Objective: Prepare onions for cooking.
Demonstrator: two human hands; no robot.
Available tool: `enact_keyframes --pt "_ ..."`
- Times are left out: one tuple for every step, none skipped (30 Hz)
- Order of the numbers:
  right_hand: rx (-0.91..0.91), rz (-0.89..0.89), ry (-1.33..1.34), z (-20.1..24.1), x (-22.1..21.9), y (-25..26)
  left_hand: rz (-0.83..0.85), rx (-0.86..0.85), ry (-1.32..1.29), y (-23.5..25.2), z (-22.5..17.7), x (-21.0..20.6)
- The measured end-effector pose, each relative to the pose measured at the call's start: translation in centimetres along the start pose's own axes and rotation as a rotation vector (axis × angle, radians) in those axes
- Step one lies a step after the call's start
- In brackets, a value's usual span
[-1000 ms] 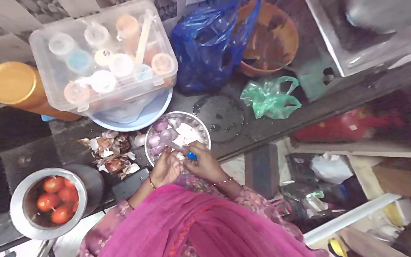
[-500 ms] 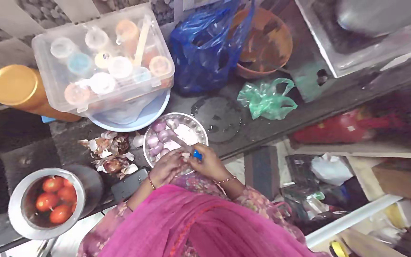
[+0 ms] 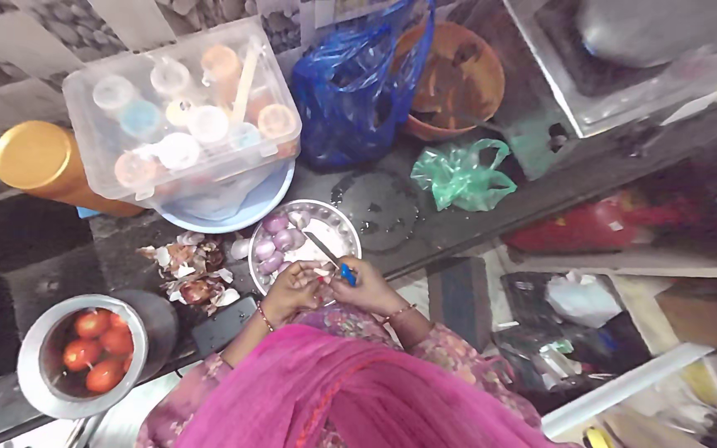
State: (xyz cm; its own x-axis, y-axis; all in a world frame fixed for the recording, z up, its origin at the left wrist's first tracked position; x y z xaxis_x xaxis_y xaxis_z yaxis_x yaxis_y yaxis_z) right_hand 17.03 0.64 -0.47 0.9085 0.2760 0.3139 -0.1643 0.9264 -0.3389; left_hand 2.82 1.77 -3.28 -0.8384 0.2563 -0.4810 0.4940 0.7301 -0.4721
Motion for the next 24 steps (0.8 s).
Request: enact_keyframes --pt "-0.018 0.009 0.006 -0.2 0.0 0.1 0.004 0.004 0.025 0.0 0.1 0.0" --pt "-0.028 0.014 0.007 -0.4 0.0 0.2 0.015 0.004 0.037 0.0 0.1 0.0" --pt "-0.032 0.018 0.004 -0.5 0.1 0.3 0.033 0.002 0.047 0.0 0.0 0.0" --pt "-0.030 0.019 -0.007 -0.4 0.3 0.4 0.055 -0.001 0.053 0.1 0.0 -0.1" --pt "-0.022 0.026 -0.027 -0.3 0.5 0.5 0.073 -0.002 0.052 0.1 -0.1 -0.1" --pt "-0.014 0.044 -0.050 -0.1 0.7 0.6 0.088 -0.006 0.042 0.1 -0.2 -0.2" --pt "-0.009 0.069 -0.074 0.1 0.8 0.6 0.097 -0.016 0.041 0.0 -0.2 -0.2" --pt "-0.010 0.092 -0.098 0.4 1.0 0.7 0.098 -0.031 0.043 0.0 -0.3 -0.2" --pt "-0.007 0.110 -0.113 0.7 1.1 0.7 0.095 -0.049 0.048 0.0 -0.5 -0.3" --pt "0.002 0.120 -0.120 0.9 1.2 0.7 0.089 -0.065 0.053 0.0 -0.6 -0.3" --pt "0.007 0.123 -0.117 1.0 1.2 0.7 0.081 -0.079 0.060 0.0 -0.8 -0.3" --pt "0.005 0.119 -0.105 1.0 1.3 0.7 0.071 -0.084 0.062 0.0 -0.9 -0.3" --pt "0.005 0.106 -0.089 0.8 1.3 0.8 0.059 -0.086 0.054 0.0 -0.9 -0.1" --pt "0.006 0.087 -0.071 0.6 1.3 0.8 0.048 -0.083 0.045 0.0 -0.8 0.0" --pt "0.003 0.080 -0.054 0.3 1.1 0.8 0.042 -0.075 0.018 0.0 -0.7 0.1" --pt "0.010 0.088 -0.039 0.0 0.8 0.8 0.050 -0.069 -0.024 0.0 -0.5 0.1" --pt "0.021 0.104 -0.038 -0.1 0.4 0.7 0.063 -0.067 -0.064 -0.1 -0.4 0.1" --pt "0.022 0.121 -0.051 -0.1 0.0 0.6 0.073 -0.063 -0.087 -0.2 -0.3 0.0" --pt "0.025 0.136 -0.070 -0.1 -0.4 0.4 0.073 -0.058 -0.100 -0.2 -0.3 -0.2" --pt "0.037 0.136 -0.084 0.0 -0.7 0.5 0.070 -0.054 -0.107 -0.3 -0.3 -0.3" --pt "0.060 0.123 -0.095 0.1 -0.9 0.5 0.069 -0.057 -0.116 -0.2 -0.2 -0.4" --pt "0.084 0.102 -0.103 0.2 -1.0 0.6 0.071 -0.061 -0.124 -0.2 -0.2 -0.4" --pt "0.100 0.087 -0.116 0.2 -1.2 0.7 0.079 -0.064 -0.144 -0.2 0.0 -0.4" --pt "0.111 0.077 -0.132 0.1 -1.3 0.8 0.088 -0.069 -0.177 -0.1 0.1 -0.3"
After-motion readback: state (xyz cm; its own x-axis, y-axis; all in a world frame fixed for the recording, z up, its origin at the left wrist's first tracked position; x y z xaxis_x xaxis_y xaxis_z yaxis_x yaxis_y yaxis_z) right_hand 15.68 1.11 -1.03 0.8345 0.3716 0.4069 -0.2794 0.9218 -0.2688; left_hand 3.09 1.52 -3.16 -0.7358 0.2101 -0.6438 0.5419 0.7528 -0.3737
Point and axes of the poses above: each hand's wrist, its own y-axis towards the middle knuckle, its own x-axis out of the back of the hand, z = x × y, the point moved 8 cm from there along y, towards the middle knuckle, and after that the axes turned 6 degrees about -y, right-handed, at the moved point
